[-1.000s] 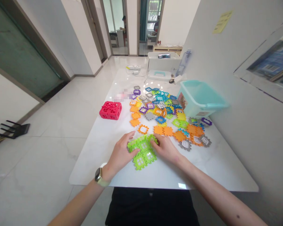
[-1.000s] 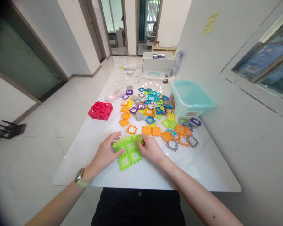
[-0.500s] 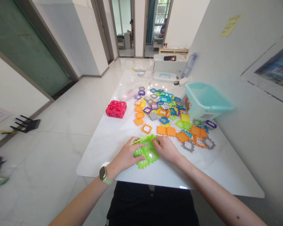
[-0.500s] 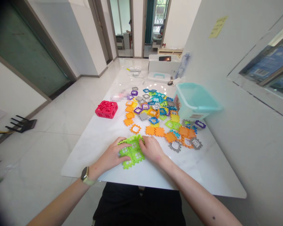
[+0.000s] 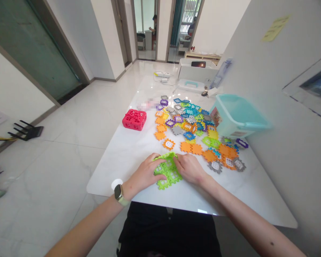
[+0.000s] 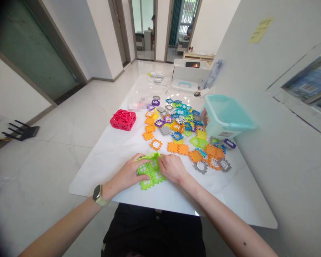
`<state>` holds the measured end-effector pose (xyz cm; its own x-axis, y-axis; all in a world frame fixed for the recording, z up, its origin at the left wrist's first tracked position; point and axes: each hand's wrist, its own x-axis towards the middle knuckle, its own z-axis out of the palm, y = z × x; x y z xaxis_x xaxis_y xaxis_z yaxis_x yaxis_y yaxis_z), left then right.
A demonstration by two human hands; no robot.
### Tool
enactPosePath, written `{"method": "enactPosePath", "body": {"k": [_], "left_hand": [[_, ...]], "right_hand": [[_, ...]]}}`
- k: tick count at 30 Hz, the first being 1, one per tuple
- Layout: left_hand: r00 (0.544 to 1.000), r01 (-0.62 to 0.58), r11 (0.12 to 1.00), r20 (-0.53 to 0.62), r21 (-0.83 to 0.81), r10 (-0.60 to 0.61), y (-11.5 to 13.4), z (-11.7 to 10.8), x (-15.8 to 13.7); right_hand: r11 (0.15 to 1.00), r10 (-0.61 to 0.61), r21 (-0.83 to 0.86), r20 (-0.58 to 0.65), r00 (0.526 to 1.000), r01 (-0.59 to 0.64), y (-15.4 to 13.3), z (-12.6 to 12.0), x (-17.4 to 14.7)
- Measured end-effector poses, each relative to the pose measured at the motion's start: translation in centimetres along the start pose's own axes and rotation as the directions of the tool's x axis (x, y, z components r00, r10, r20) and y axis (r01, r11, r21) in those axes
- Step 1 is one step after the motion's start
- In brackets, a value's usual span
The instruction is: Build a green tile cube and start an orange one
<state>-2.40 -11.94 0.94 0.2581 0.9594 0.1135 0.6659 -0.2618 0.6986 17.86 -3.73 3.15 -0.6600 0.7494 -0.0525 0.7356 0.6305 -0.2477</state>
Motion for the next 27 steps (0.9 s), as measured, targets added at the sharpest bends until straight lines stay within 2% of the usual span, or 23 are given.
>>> {"method": "enactPosePath", "body": {"k": [5, 10, 12, 14, 16, 19, 23, 27], "left_hand": [[1.000, -0.027, 0.999, 0.005, 0.021, 0.027, -0.1, 0.0, 0.0], [0.999, -0.038, 0.999, -0.010, 0.000, 0.038, 0.2, -0.1, -0.4], [0.998, -0.031, 0.998, -0.059, -0.061, 0.027, 0.3, -0.1, -0.7], [0.993, 0.009, 0.980, -0.114, -0.196, -0.032, 0.3, -0.1, -0.8], [0.984, 0.072, 0.923, -0.122, -0.378, -0.126, 0.2, -0.1, -0.5], [0.976, 0.155, 0.799, -0.035, -0.581, -0.214, 0.1, -0.3, 0.5], [0.972, 0.219, 0.696, 0.093, -0.684, -0.214, 0.2, -0.7, 2.4], [0.959, 0.280, 0.615, 0.188, -0.737, -0.211, 0.4, -0.9, 3.6]], "right_hand": [[1.000, -0.021, -0.017, 0.035, 0.999, 0.021, -0.1, -0.4, 0.0], [0.998, 0.006, -0.056, 0.015, 1.000, -0.006, -0.2, 0.2, -0.1], [0.999, 0.023, -0.044, -0.007, 1.000, -0.023, -0.1, 0.2, 0.0], [0.999, 0.043, 0.010, -0.037, 0.998, -0.043, 0.4, 0.0, 0.0], [0.993, 0.062, 0.105, -0.053, 0.997, -0.056, 1.1, -0.5, 0.0], [0.972, 0.059, 0.232, -0.048, 0.997, -0.047, 2.3, -1.2, -0.5], [0.967, -0.003, 0.253, -0.061, 0.998, 0.018, 3.2, -1.2, -1.3], [0.966, -0.015, 0.257, -0.072, 0.997, 0.033, 3.1, -0.7, -1.3]]}}
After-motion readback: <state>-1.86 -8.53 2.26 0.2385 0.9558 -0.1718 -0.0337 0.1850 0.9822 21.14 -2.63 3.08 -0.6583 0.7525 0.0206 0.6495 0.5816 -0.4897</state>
